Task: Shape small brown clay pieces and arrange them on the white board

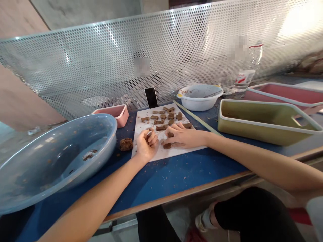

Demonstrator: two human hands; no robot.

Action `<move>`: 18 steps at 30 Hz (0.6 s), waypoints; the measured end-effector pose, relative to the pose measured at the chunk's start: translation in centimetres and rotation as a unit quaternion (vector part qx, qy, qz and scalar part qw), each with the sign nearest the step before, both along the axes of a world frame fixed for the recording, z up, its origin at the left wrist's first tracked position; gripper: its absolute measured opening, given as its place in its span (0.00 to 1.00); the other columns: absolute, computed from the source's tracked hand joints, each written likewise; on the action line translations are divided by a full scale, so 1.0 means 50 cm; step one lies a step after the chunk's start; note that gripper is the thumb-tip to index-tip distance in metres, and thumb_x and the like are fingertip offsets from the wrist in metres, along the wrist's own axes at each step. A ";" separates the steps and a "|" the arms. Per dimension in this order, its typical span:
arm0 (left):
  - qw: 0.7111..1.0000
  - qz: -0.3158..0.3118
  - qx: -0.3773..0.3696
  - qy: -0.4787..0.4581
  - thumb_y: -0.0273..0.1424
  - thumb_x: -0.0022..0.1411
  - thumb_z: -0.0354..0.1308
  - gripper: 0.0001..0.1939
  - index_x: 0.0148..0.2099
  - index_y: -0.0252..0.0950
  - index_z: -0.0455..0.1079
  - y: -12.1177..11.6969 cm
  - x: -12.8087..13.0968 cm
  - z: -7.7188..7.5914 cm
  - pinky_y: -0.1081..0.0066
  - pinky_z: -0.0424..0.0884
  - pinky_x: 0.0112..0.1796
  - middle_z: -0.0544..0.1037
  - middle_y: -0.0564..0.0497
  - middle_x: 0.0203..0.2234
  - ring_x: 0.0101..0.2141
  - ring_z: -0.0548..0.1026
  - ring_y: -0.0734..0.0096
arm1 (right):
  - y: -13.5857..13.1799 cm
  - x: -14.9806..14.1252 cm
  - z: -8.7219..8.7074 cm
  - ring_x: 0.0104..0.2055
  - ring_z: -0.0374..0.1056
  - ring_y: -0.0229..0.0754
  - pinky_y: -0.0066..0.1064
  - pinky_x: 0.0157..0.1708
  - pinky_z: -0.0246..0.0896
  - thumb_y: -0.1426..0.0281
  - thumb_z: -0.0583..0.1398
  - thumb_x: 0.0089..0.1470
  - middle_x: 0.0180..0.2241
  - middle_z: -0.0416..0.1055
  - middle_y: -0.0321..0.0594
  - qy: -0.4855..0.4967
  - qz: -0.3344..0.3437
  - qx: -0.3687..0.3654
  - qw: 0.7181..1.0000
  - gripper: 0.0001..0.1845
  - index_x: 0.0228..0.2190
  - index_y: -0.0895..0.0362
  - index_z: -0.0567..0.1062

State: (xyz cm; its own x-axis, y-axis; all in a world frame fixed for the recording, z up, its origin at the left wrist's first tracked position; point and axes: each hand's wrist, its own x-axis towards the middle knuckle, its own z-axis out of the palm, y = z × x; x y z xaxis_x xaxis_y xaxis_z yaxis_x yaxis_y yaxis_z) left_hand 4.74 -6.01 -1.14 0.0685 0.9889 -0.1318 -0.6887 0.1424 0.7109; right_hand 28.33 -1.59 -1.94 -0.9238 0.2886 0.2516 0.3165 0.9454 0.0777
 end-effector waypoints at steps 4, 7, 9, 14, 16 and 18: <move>1.000 -0.005 0.009 0.004 0.25 0.66 0.54 0.11 0.31 0.34 0.72 0.000 -0.002 -0.001 0.73 0.43 0.19 0.50 0.60 0.15 0.15 0.48 0.78 | -0.010 -0.009 -0.002 0.53 0.59 0.54 0.48 0.56 0.54 0.53 0.60 0.78 0.54 0.69 0.50 0.029 -0.021 0.004 0.999 0.20 0.55 0.53 0.82; 1.000 -0.006 0.012 0.005 0.25 0.66 0.54 0.10 0.31 0.34 0.72 0.000 -0.003 -0.003 0.73 0.44 0.19 0.50 0.60 0.15 0.15 0.48 0.78 | -0.021 -0.009 -0.004 0.53 0.60 0.55 0.50 0.57 0.54 0.51 0.65 0.73 0.52 0.70 0.51 0.066 -0.041 0.008 0.997 0.21 0.50 0.55 0.83; 1.000 -0.007 0.013 0.006 0.25 0.67 0.55 0.10 0.31 0.35 0.72 0.000 -0.004 -0.003 0.73 0.44 0.18 0.50 0.60 0.15 0.15 0.48 0.78 | -0.026 -0.008 -0.006 0.53 0.61 0.55 0.50 0.57 0.55 0.51 0.67 0.72 0.53 0.70 0.51 0.083 -0.048 0.000 0.995 0.22 0.53 0.55 0.83; 1.000 -0.005 0.010 0.011 0.25 0.67 0.54 0.11 0.31 0.35 0.72 0.000 -0.002 -0.002 0.73 0.44 0.18 0.50 0.60 0.15 0.15 0.47 0.78 | -0.025 -0.015 -0.022 0.53 0.62 0.54 0.50 0.56 0.54 0.56 0.67 0.73 0.51 0.72 0.48 0.106 -0.053 -0.047 0.992 0.15 0.49 0.53 0.86; 1.000 -0.002 0.011 0.011 0.25 0.67 0.53 0.12 0.30 0.34 0.72 0.000 -0.002 -0.002 0.73 0.44 0.18 0.50 0.60 0.14 0.15 0.47 0.78 | -0.024 -0.020 -0.028 0.52 0.62 0.53 0.48 0.55 0.53 0.56 0.68 0.72 0.49 0.72 0.47 0.127 -0.061 -0.062 0.988 0.14 0.45 0.53 0.86; 1.000 -0.002 0.013 0.011 0.25 0.67 0.53 0.12 0.30 0.34 0.73 0.000 -0.002 -0.002 0.73 0.43 0.18 0.49 0.60 0.14 0.15 0.47 0.78 | -0.025 -0.021 -0.029 0.52 0.63 0.52 0.47 0.54 0.52 0.55 0.69 0.71 0.48 0.73 0.46 0.134 -0.069 -0.067 0.986 0.15 0.42 0.54 0.86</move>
